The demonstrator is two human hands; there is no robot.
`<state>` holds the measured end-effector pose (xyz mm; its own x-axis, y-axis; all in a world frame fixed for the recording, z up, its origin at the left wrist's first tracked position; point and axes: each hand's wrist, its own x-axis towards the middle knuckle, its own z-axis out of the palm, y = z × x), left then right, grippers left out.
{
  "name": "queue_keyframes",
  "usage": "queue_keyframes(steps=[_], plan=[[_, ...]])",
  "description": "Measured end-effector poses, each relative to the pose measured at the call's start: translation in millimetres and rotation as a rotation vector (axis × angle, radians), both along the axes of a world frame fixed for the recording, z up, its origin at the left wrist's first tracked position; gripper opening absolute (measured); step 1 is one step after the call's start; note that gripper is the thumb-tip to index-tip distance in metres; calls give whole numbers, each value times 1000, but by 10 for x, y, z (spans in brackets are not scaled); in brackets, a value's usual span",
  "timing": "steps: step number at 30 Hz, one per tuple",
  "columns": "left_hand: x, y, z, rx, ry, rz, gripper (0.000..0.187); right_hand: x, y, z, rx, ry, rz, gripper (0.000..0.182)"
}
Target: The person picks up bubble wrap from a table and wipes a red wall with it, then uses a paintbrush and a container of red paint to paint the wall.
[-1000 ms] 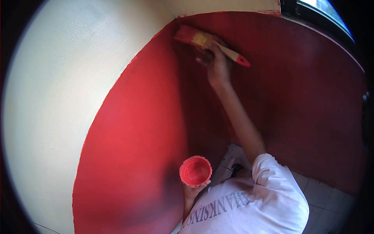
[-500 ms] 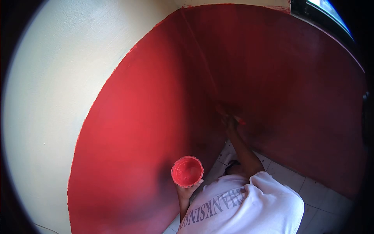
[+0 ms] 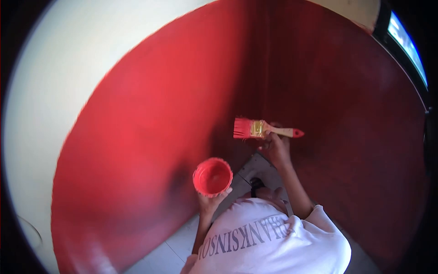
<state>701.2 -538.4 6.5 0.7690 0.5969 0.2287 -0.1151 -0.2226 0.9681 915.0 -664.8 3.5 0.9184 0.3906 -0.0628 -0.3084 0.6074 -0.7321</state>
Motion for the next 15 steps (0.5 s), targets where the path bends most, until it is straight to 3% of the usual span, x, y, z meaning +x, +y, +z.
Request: queue_keyframes(steps=[2,4,6,8,10,15], plan=[[-39,82,-146,83,33,-2,75,-168,-56,428,1,-178,99,28],[-9,58,113,169,-10,29,78,-338,-49,811,43,-280,267,25],[32,22,313,244,-75,70,79,-467,-39,1162,-58,-528,242,24],[95,36,254,201,-120,96,79,-594,-18,1403,-256,-649,439,19],[85,99,191,132,-146,76,76,-612,110,1529,-345,-1017,538,16],[68,147,212,36,-254,112,74,-777,506,1620,-620,-1364,713,22]])
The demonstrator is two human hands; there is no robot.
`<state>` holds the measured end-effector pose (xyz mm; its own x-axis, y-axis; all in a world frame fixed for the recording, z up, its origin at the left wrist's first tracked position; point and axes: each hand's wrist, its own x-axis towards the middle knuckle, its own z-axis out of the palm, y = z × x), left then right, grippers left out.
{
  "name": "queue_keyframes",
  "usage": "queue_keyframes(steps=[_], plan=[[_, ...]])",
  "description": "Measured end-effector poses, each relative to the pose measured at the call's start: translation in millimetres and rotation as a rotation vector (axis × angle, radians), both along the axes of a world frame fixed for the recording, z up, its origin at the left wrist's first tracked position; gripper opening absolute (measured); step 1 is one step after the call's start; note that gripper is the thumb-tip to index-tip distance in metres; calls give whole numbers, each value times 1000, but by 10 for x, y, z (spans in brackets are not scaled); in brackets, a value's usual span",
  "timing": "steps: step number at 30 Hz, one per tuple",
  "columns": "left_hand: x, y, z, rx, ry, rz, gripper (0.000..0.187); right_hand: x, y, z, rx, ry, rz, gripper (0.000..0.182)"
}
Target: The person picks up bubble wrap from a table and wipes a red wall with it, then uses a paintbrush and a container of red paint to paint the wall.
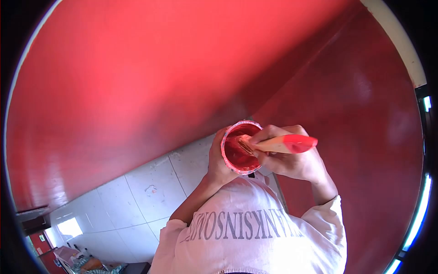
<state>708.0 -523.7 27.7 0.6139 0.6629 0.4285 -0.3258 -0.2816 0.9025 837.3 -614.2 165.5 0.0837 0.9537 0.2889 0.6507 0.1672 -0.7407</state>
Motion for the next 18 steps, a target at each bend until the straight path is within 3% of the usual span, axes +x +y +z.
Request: queue_keyframes(steps=[6,9,15,18], plan=[[-62,103,-137,-67,-8,-14,78,-89,327,-81,-114,-269,115,27],[-98,155,-183,16,32,28,80,-117,407,-69,-231,-324,128,12],[-75,126,-158,-10,-12,16,87,-83,443,11,-317,-265,151,17],[-78,77,-330,-98,32,1,89,-19,375,-21,-205,-35,99,21]])
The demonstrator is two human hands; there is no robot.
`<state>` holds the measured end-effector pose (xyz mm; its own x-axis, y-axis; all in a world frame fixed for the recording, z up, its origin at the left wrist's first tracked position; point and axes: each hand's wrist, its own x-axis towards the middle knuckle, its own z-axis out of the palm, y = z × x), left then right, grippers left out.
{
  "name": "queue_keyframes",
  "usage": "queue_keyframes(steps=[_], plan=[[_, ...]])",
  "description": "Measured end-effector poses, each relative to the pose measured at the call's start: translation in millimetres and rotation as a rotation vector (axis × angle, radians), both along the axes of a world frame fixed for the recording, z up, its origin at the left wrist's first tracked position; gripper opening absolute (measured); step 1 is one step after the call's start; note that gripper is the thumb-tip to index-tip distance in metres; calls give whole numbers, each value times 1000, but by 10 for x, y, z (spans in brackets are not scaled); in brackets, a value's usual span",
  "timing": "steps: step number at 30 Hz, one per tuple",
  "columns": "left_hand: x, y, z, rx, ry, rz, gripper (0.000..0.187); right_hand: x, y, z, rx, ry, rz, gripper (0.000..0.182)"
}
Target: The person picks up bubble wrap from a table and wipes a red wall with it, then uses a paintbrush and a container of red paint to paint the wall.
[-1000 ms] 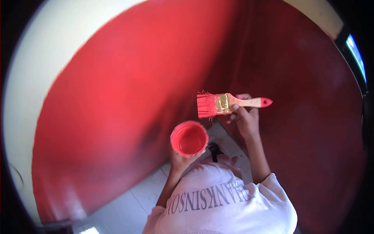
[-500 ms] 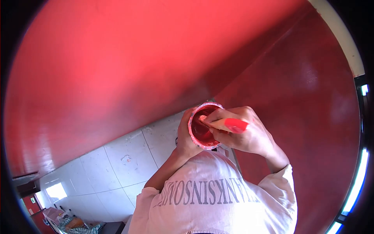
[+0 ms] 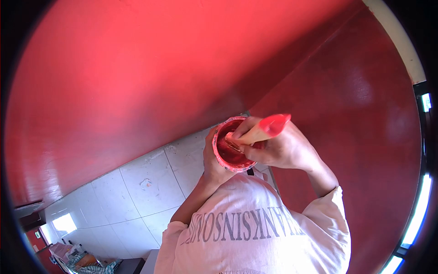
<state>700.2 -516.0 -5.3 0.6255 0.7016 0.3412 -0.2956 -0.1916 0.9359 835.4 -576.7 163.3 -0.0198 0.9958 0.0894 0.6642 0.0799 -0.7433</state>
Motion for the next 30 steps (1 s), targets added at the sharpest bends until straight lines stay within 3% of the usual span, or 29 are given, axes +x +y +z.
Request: queue_keyframes(steps=[4,5,12,17,21,22,24,28,30], plan=[[160,-267,353,76,-49,172,69,223,-285,-125,84,458,-220,20],[151,-275,337,107,-12,167,71,215,-330,17,-105,568,-333,22],[130,-279,298,190,70,101,80,356,-529,-588,66,1144,-466,26],[51,-243,720,163,24,-56,79,109,-685,-325,133,1351,-619,29],[77,-372,954,107,-93,-149,70,-41,-1016,-317,239,1660,-515,30],[201,-198,435,121,-109,-91,69,141,-819,-912,245,1701,-417,28],[112,-143,288,60,-11,-107,66,123,-826,-1050,345,1815,-284,26],[-371,-239,489,-8,-104,-99,61,-225,-723,-1004,643,1817,-264,31],[-480,-135,47,53,-150,-90,62,-263,-624,-1201,836,1698,-280,38]])
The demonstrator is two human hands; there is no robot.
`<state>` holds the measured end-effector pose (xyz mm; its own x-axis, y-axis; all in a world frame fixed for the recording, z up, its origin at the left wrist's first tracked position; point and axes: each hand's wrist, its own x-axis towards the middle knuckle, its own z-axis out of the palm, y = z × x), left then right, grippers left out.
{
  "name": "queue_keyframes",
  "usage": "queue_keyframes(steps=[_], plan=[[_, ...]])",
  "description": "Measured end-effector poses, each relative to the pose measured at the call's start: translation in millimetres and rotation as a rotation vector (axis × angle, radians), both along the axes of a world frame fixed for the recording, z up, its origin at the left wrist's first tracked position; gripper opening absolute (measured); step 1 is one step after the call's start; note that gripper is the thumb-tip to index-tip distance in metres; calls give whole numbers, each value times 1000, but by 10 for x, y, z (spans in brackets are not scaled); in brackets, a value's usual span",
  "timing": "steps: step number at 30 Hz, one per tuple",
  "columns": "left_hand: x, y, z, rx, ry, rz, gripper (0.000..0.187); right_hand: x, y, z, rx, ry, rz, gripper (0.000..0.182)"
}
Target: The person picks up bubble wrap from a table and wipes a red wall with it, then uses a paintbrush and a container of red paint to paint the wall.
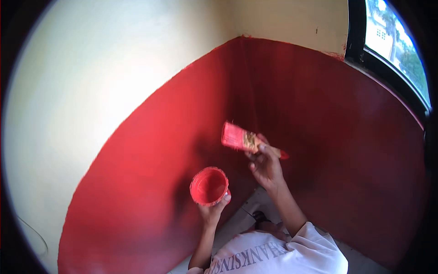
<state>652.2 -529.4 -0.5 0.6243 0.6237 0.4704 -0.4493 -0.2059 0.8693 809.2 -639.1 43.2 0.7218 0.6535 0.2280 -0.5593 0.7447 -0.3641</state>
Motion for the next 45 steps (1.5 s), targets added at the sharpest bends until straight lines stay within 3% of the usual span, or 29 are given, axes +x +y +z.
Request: queue_keyframes(steps=[5,6,7,8,12,14,19,22,26,27,28,31,37,45], plan=[[-1084,-72,-662,5,-17,26,69,-700,185,132,127,-135,-383,44],[-376,341,-1363,29,102,-39,69,152,452,-605,154,-63,-531,47],[-510,420,-1570,30,160,-12,70,183,579,-733,181,-27,-549,47],[121,711,-2037,18,185,40,70,926,997,-1097,206,-22,-539,48],[156,907,-2318,15,220,53,70,1183,1350,-1253,278,17,-590,52],[154,835,-2492,79,148,253,70,1201,1594,-1260,369,25,-445,52],[124,594,-2530,49,183,303,70,1193,1570,-1399,397,51,-424,52],[53,239,-2481,-42,239,289,69,1193,1349,-1446,235,36,-436,50],[1,164,-2158,-55,273,256,69,1167,1334,-1184,189,35,-490,46],[78,238,-1820,-55,270,259,69,1306,1521,-540,182,36,-484,45],[159,315,-1481,-55,266,261,70,1300,1520,-543,176,34,-490,44],[124,334,-1521,-94,284,235,70,1279,1512,-623,139,41,-504,43],[-1,431,-1771,-75,333,188,71,1200,1454,-1579,-41,108,-504,42],[-20,549,-1759,-36,355,71,65,1038,1157,-3589,-532,299,-485,45]])
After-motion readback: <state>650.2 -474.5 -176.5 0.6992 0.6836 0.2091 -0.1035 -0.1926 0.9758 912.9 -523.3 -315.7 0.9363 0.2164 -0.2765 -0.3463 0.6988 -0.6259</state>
